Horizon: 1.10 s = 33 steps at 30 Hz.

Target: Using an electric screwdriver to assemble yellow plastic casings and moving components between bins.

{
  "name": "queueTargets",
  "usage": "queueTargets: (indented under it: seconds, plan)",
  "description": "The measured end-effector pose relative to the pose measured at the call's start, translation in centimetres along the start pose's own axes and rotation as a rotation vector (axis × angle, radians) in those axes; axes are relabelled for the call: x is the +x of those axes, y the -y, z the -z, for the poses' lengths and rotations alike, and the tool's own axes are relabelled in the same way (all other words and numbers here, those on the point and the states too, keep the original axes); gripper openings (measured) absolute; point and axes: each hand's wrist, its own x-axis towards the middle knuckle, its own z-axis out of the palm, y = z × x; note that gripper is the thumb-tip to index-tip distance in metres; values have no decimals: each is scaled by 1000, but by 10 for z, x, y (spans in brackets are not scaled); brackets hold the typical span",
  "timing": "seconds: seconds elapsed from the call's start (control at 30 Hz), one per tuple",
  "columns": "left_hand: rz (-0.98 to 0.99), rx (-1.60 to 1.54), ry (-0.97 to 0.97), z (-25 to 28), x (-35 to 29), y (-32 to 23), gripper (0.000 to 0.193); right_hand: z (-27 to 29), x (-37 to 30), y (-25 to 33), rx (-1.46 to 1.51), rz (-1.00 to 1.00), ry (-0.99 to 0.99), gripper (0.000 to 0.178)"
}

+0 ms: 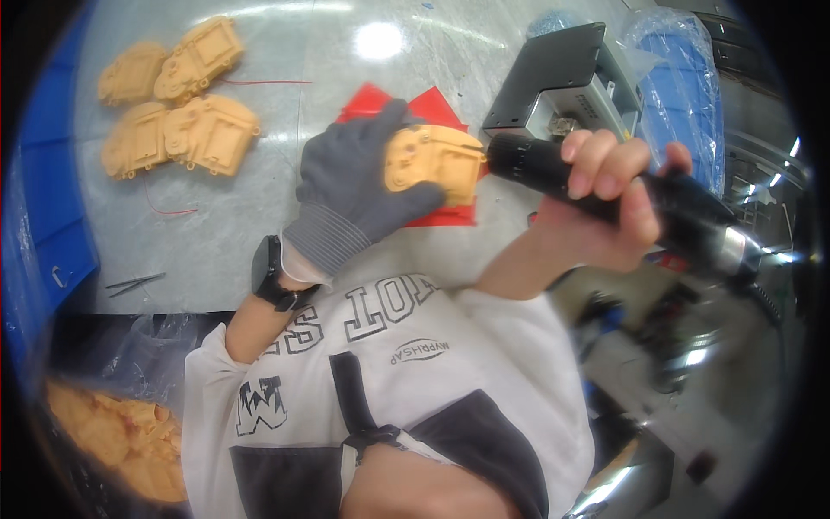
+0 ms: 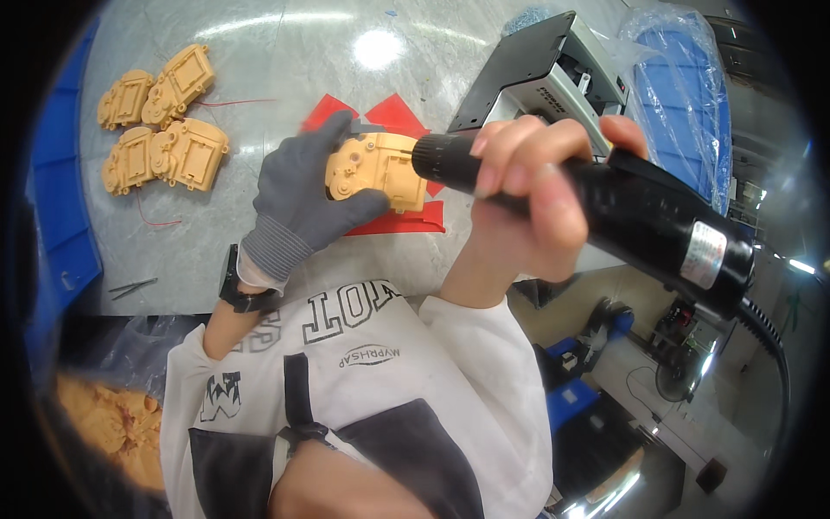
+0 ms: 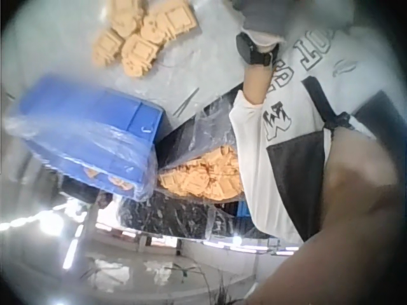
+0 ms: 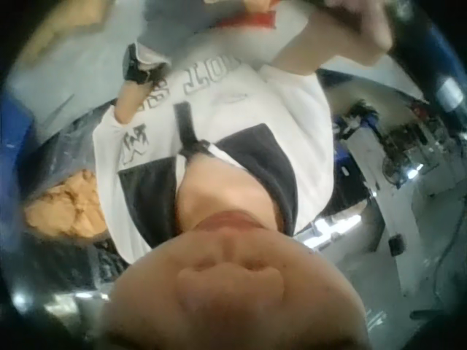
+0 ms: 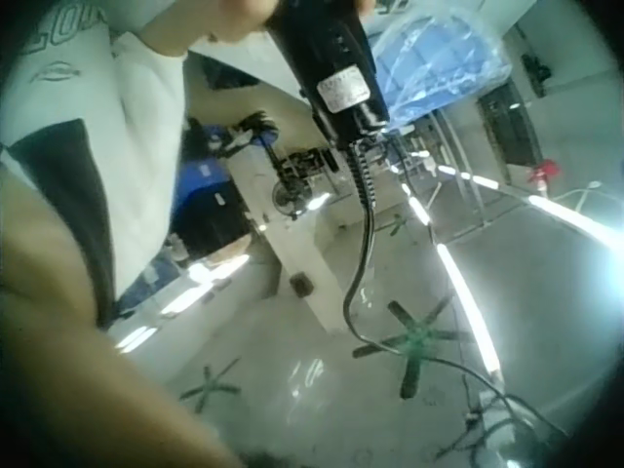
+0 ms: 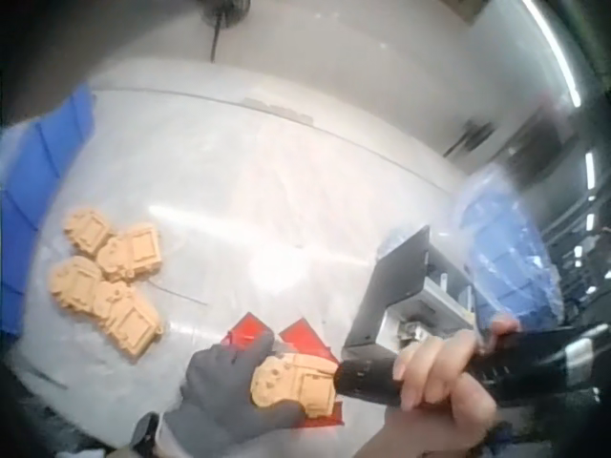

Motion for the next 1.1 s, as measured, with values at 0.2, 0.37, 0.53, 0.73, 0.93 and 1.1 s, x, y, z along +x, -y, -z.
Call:
queueTargets:
  seconds: [0.2, 0.37, 0.53, 0.73, 0.93, 1.1]
  plan:
    - [-101, 52, -133, -7, -4, 4, 63, 1, -2, 3, 36, -6, -100, 55]
    - [-94, 90, -155, -1, 0, 5, 55, -1, -2, 0, -17, -28, 70, 48]
    - [-122, 131, -72, 2, -2, 6, 55, -7, 1, -8, -59, -35, 129, 48]
    - [-122, -8, -172, -4, -4, 11, 35, -10, 4, -10, -82, -54, 133, 50]
    - [-23, -11, -97, -6, 3, 17, 29, -22, 3, -16, 17, -31, 8, 53]
    - [16, 0, -93, -5, 4, 20, 27, -33, 2, -30, 8, -86, -40, 51]
